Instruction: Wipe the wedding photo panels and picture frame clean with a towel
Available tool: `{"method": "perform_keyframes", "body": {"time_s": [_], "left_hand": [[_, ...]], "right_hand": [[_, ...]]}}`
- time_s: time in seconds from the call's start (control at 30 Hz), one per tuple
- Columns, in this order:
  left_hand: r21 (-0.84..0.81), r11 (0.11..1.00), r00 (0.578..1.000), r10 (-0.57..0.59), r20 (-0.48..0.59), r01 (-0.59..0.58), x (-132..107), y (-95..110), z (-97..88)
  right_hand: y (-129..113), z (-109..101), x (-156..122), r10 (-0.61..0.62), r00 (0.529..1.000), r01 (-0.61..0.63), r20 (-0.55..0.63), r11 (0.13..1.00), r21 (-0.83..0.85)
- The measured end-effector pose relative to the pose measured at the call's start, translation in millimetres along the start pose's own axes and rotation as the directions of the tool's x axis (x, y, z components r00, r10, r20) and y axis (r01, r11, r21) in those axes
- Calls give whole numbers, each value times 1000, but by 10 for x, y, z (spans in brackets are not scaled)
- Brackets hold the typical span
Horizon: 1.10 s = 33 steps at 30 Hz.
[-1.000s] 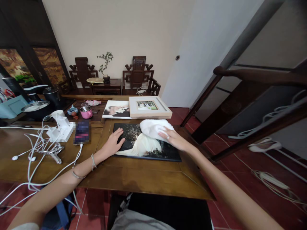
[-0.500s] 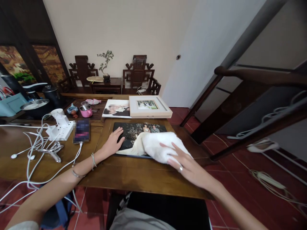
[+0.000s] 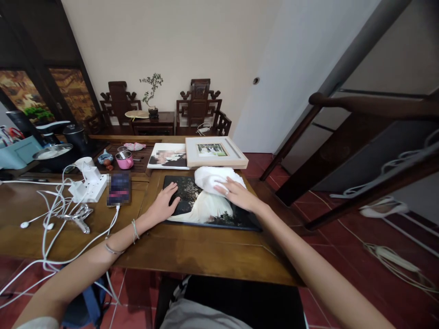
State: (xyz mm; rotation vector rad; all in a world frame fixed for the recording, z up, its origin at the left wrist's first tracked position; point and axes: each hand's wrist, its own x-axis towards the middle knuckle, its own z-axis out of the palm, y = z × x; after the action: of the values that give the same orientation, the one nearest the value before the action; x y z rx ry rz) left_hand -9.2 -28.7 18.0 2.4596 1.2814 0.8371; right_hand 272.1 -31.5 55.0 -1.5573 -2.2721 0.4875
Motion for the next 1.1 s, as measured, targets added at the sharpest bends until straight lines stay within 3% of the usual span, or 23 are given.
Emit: {"method": "perform_keyframes", "body": {"time_s": [0.1, 0.17, 0.4, 0.5, 0.6, 0.87, 0.97, 1.1], "left_hand": [[-2, 1000, 1000, -18, 14, 18, -6, 6, -7], [-5, 999, 999, -37, 27, 37, -11, 9, -5], [1, 998, 996, -64, 61, 64, -21, 0, 32], [1, 998, 996, -69, 63, 69, -24, -7, 41], [-3, 998, 996, -70, 57, 70, -25, -18, 45], [-18, 999, 999, -34, 10, 34, -12, -42, 24], [1, 999, 999, -50, 17, 50, -12, -55, 33], [16, 999, 999, -51, 13, 51, -16, -74, 68]], "right_hand": [[-37, 12, 115, -82, 996, 81, -32, 996, -24], [-102, 48, 1, -128, 991, 125, -47, 990, -64], [-564, 163, -994, -269, 962, 274, 54, 955, -114], [-688, 145, -1155, -324, 940, 333, 104, 939, -89], [-645, 136, -944, -330, 940, 336, 82, 940, -67], [-321, 192, 271, -227, 973, 219, -40, 966, -139], [-375, 217, 299, -222, 974, 214, -39, 964, -161], [-634, 266, -185, -290, 957, 285, -10, 944, -165]]}}
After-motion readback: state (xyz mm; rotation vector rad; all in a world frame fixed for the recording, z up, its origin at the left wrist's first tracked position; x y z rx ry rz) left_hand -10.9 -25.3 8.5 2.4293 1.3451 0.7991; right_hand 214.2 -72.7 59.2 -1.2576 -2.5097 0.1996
